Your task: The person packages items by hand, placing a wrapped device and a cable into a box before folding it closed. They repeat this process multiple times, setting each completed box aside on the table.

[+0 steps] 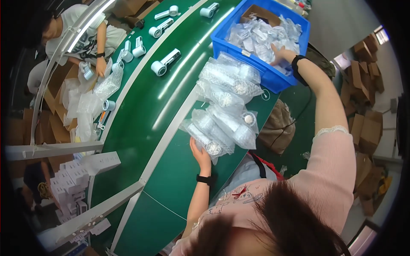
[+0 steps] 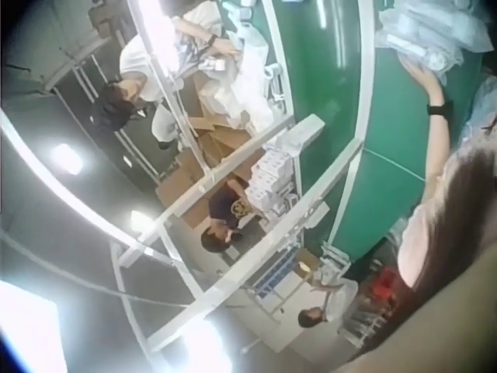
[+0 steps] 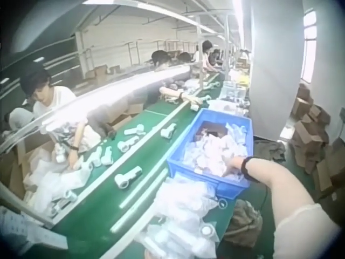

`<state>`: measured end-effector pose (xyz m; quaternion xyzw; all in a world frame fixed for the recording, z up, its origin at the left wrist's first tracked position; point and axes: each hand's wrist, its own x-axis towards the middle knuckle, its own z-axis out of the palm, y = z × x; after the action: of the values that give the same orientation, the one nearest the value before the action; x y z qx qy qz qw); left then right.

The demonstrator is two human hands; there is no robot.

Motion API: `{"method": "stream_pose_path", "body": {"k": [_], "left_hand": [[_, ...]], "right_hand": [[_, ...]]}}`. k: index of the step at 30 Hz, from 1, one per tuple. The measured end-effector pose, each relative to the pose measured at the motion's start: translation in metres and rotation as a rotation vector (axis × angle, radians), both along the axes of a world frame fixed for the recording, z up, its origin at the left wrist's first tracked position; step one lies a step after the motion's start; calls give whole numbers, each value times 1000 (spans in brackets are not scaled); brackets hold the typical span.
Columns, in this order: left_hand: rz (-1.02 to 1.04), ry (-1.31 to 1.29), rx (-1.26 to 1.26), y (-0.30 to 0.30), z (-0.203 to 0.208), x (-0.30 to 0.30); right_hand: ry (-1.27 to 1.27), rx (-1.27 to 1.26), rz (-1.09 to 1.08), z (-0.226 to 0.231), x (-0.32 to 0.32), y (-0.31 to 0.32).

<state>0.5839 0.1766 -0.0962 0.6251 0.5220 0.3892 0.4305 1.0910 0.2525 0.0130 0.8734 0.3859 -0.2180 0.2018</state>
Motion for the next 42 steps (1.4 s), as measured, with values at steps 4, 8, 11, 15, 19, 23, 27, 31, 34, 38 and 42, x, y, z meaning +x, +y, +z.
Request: {"method": "stream_pose_path", "body": {"k": [4,8,11,15,19,23,27,31,34,38,42], "left_hand": [[51,18,-27,-4,-1,14],[31,69,-2,1,10,15],[46,183,51,-3,24,2],[97,358,141,-4,31,-9],[195,391,122,-15,40,-29],[258,395,94,-22,48,-53],[294,382,114,-17,52,-71],[329,228,99,-8,57,-86],[391,-16,34,-6,60,-103],[444,-702,-240,-6,81,-112],[336,-1138,-515,0,82,-118]], "right_hand": [[-5,-63,-143,-16,3,20],[-129,-9,-143,-13,-3,23],[-184,160,-61,-20,-11,21],[-203,325,42,-45,46,23],[-203,426,168,-50,60,27],[-174,650,222,-27,63,16],[-15,1074,-1,18,49,7],[557,1376,-298,91,1,-2],[1053,1446,-60,137,-136,-8],[1532,1210,-37,120,-308,-19],[1341,1114,234,24,-422,-27]]}}
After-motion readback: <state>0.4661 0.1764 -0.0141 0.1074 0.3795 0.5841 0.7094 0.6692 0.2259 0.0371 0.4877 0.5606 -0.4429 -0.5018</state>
